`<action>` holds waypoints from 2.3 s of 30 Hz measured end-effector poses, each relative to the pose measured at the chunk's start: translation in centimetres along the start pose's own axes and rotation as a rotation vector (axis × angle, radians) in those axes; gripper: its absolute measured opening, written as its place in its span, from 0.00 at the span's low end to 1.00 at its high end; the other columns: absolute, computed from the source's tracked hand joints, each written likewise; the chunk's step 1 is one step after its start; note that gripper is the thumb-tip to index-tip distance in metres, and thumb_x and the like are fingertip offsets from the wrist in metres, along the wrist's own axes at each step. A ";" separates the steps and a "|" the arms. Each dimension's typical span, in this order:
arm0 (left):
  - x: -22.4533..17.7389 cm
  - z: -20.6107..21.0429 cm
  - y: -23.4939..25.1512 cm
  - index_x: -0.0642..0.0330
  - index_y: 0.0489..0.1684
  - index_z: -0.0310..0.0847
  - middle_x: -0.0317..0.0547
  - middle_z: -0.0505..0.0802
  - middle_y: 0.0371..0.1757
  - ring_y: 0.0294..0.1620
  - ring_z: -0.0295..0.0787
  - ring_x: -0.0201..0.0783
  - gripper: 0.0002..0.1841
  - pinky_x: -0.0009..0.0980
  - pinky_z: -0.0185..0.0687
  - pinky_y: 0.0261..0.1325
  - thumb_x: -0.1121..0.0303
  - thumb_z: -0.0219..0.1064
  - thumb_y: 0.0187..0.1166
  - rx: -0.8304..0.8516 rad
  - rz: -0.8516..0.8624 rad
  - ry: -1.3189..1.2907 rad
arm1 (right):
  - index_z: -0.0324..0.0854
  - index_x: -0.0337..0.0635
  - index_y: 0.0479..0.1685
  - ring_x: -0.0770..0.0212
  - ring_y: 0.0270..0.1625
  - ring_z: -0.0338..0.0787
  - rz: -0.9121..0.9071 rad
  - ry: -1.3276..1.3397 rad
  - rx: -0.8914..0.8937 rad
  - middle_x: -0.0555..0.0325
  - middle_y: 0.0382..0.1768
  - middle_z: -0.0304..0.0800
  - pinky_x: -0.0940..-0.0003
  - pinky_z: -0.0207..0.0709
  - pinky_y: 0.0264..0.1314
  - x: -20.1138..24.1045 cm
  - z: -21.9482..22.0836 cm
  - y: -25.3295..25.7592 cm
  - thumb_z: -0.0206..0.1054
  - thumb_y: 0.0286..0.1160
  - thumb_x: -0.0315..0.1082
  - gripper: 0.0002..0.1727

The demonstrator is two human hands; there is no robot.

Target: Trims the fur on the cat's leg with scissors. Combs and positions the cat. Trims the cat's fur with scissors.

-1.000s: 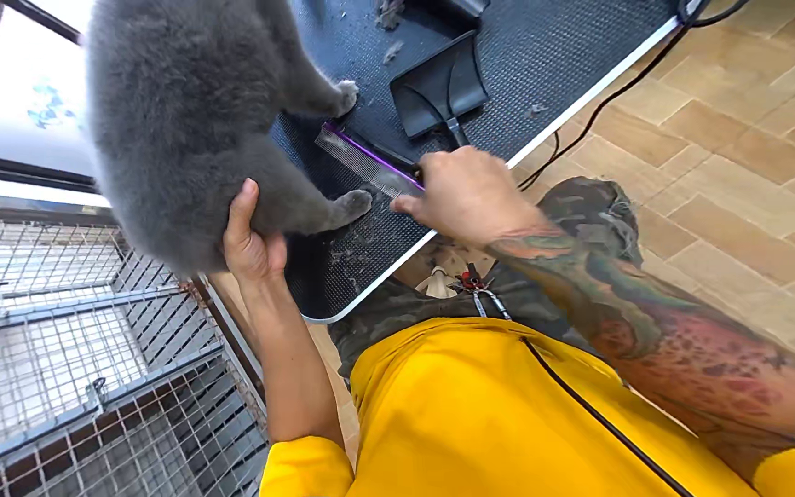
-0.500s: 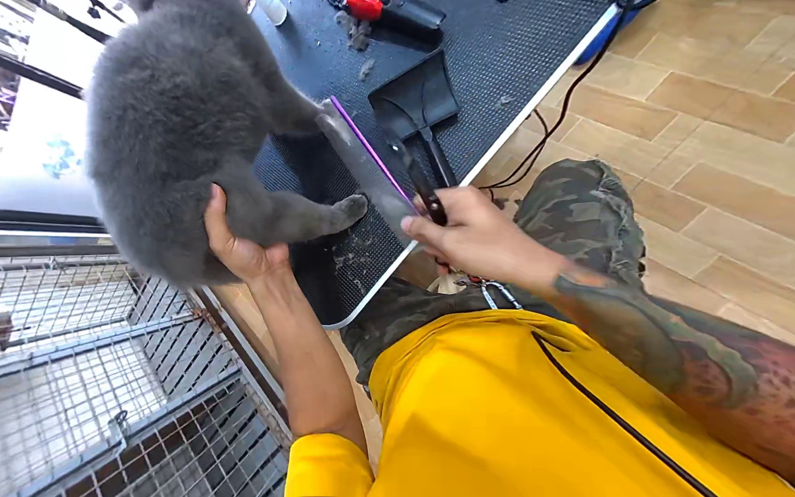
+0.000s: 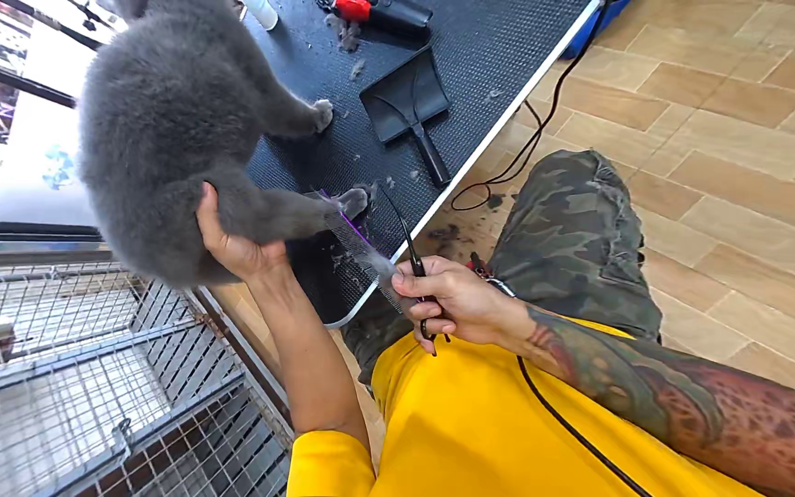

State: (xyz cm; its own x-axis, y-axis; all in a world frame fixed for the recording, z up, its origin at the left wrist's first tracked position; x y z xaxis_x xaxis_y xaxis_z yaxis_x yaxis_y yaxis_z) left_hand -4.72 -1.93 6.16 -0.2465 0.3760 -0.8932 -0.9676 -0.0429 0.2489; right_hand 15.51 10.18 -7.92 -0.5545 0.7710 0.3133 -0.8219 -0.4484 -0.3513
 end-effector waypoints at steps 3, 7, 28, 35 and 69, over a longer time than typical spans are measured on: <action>-0.2 -0.1 -0.1 0.53 0.55 0.78 0.40 0.91 0.48 0.50 0.91 0.35 0.10 0.37 0.91 0.54 0.62 0.54 0.89 0.013 -0.009 -0.021 | 0.76 0.46 0.35 0.72 0.11 0.72 -0.078 0.132 0.148 0.70 0.14 0.65 0.67 0.86 0.20 1.0 0.0 -0.2 0.61 0.86 0.38 0.10; -0.6 -0.6 0.5 0.56 0.52 0.79 0.44 0.92 0.43 0.45 0.92 0.38 0.10 0.41 0.92 0.49 0.65 0.54 0.88 -0.061 -0.004 -0.055 | 0.82 0.47 0.43 0.73 0.15 0.76 -0.428 -0.177 0.056 0.69 0.18 0.74 0.72 0.84 0.23 5.3 -2.4 -1.9 0.65 0.86 0.42 0.09; -1.2 0.0 0.7 0.58 0.50 0.78 0.47 0.91 0.42 0.43 0.93 0.40 0.08 0.42 0.93 0.45 0.66 0.55 0.87 -0.047 -0.129 -0.166 | 0.78 0.39 0.30 0.53 0.14 0.78 -1.237 -2.012 -0.447 0.55 0.12 0.74 0.60 0.66 0.12 5.2 1.9 -4.9 0.58 0.82 0.33 0.12; -1.3 0.1 0.6 0.57 0.48 0.80 0.45 0.92 0.42 0.44 0.93 0.39 0.09 0.40 0.93 0.46 0.65 0.55 0.86 0.002 -0.163 -0.140 | 0.77 0.41 0.26 0.53 0.13 0.79 -1.176 -1.962 -0.597 0.56 0.11 0.74 0.59 0.64 0.11 8.3 2.3 -4.0 0.58 0.79 0.34 0.12; -1.9 -0.9 0.9 0.66 0.43 0.82 0.52 0.91 0.34 0.29 0.91 0.40 0.13 0.33 0.88 0.31 0.63 0.60 0.82 0.125 -0.220 -0.316 | 0.81 0.41 0.32 0.70 0.07 0.68 0.093 -0.743 0.148 0.60 0.10 0.70 0.78 0.68 0.08 12.6 -5.7 3.3 0.58 0.87 0.33 0.13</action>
State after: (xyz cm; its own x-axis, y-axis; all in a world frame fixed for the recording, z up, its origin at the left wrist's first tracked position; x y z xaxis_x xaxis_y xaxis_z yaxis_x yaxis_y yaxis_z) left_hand -5.15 -3.53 7.75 0.0142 0.6306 -0.7760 -0.9763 0.1765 0.1256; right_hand 6.57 21.00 -10.18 -0.5212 0.2431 0.8181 -0.7474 -0.5928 -0.3000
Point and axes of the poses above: each hand's wrist, its own y-axis towards the middle knuckle, its own z-axis out of the palm, x = y × z, the point moved 10 cm from there along y, towards the middle knuckle
